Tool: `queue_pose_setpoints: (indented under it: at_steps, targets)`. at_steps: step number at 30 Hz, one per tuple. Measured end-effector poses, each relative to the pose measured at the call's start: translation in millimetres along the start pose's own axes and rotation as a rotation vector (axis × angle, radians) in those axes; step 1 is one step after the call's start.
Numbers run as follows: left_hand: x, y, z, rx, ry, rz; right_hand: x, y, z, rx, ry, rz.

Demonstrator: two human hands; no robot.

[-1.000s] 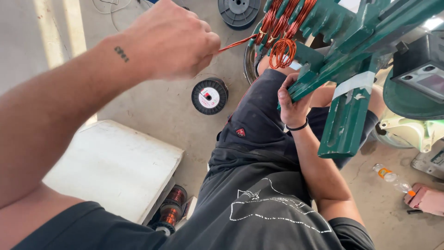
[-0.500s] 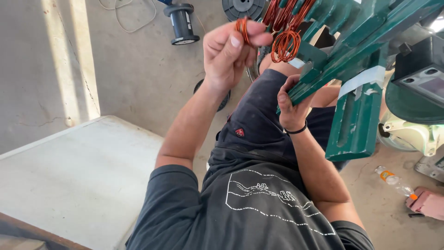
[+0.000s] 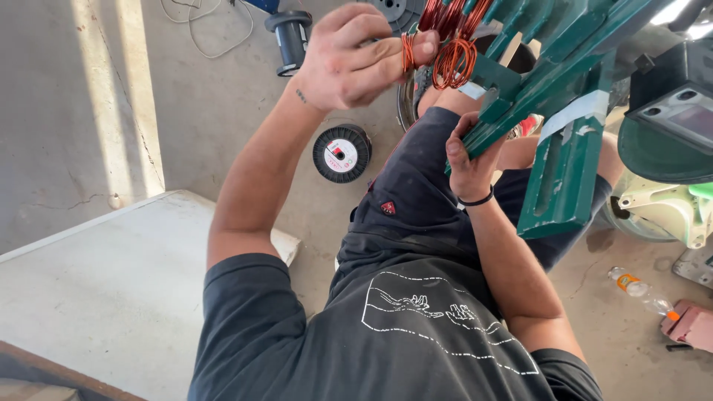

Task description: Repairing an electric motor by winding and securing copper coils using hand tools

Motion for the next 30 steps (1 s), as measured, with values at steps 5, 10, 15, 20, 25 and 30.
queue_pose_setpoints:
  at_steps: [5, 10, 15, 20, 25, 30]
  targets:
    - [-5, 45, 34, -0.18, 0.978, -0.754, 6, 1, -2, -0.027, 0.063, -0.046]
    - [-15, 70, 57, 0.324, 1.208, -1.234, 3, -1, -2, -0.027, 0.075, -0.042]
    - [-18, 66, 42, 0.326, 1.052, -1.265, 6, 5, -6, -0.011, 0.074, -0.021]
    - [-18, 59, -4, 0.546, 0.796, -1.312, 16, 9, -8, -0.016, -0.018, 0.003]
    - [-35, 13, 3, -0.416, 0.244, -1.232, 14, 8, -5, -0.013, -0.038, 0.012]
    - [-50, -3, 37, -1.082, 0.08, -1.18, -5, -3, 0, -0.048, 0.026, -0.009]
Point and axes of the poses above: each hand's wrist, its own y-axis away from the middle knuckle, its own z-axis out of the palm, x = y × z, the point moved 9 cm from there along -y, towards the middle knuckle, and after that the axes turned 11 degrees about -z, right-handed, at the moved point
